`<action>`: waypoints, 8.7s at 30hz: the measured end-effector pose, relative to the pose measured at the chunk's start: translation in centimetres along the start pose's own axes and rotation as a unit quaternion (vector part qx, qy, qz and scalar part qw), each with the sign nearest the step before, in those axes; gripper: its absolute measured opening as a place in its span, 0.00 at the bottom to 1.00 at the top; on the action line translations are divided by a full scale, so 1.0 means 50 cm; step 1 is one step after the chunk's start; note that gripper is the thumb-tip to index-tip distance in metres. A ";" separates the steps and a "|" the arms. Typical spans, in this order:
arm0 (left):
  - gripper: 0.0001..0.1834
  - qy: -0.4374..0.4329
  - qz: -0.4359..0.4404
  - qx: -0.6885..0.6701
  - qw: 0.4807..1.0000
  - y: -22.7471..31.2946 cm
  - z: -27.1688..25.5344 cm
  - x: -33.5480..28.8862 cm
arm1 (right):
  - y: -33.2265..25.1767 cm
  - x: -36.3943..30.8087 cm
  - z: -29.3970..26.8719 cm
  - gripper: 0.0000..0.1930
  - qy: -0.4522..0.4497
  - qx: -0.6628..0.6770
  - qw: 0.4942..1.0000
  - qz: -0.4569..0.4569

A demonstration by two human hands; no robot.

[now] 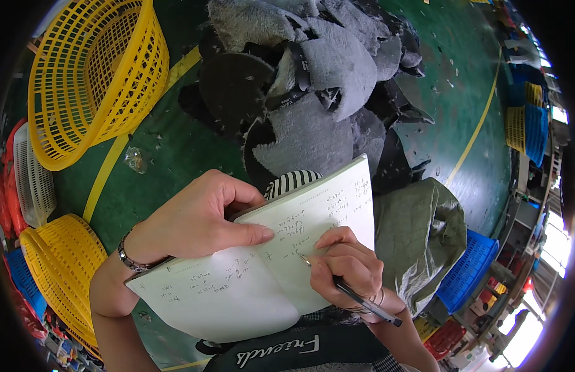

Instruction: Sorting and cutting shoe components while recording data in a notebook.

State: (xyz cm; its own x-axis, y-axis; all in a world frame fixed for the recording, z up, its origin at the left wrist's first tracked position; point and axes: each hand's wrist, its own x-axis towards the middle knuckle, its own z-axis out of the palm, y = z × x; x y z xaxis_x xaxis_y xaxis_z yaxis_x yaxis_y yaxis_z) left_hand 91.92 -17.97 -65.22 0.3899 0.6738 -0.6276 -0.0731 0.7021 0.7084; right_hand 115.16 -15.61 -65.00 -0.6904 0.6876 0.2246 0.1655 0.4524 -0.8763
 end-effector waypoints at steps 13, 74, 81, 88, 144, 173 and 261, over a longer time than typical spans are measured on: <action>0.11 -0.008 -0.001 0.003 1.000 -0.003 0.002 -0.001 | 0.004 -0.013 0.001 0.10 0.040 -0.012 0.999 -0.009; 0.13 -0.029 0.046 0.102 0.993 0.010 -0.005 0.015 | 0.013 -0.009 -0.040 0.08 0.061 0.047 0.993 0.087; 0.13 -0.022 0.033 0.064 0.997 -0.001 -0.003 0.019 | 0.029 -0.006 -0.032 0.07 0.058 0.028 0.997 0.030; 0.12 -0.024 0.026 0.071 0.997 0.001 -0.005 0.020 | 0.029 -0.002 -0.029 0.10 0.050 0.010 0.998 0.025; 0.14 -0.026 0.020 0.065 0.997 0.002 -0.008 0.023 | 0.045 -0.017 -0.025 0.12 0.119 0.028 0.991 0.047; 0.13 -0.030 0.009 0.052 0.998 0.004 -0.008 0.020 | 0.048 -0.017 -0.025 0.12 0.120 0.008 0.992 0.039; 0.16 -0.027 0.003 0.045 0.999 0.009 -0.008 0.017 | 0.054 -0.016 -0.039 0.08 0.093 0.043 0.994 0.042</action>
State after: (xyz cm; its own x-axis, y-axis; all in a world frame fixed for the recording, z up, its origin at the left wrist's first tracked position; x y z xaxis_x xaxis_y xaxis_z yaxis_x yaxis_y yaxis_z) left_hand 91.85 -16.97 -65.56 0.4386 0.6623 -0.6075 0.0063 0.6736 0.7390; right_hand 117.51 -13.84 -66.71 -0.5331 0.8177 0.2172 0.1501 0.3441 -0.9269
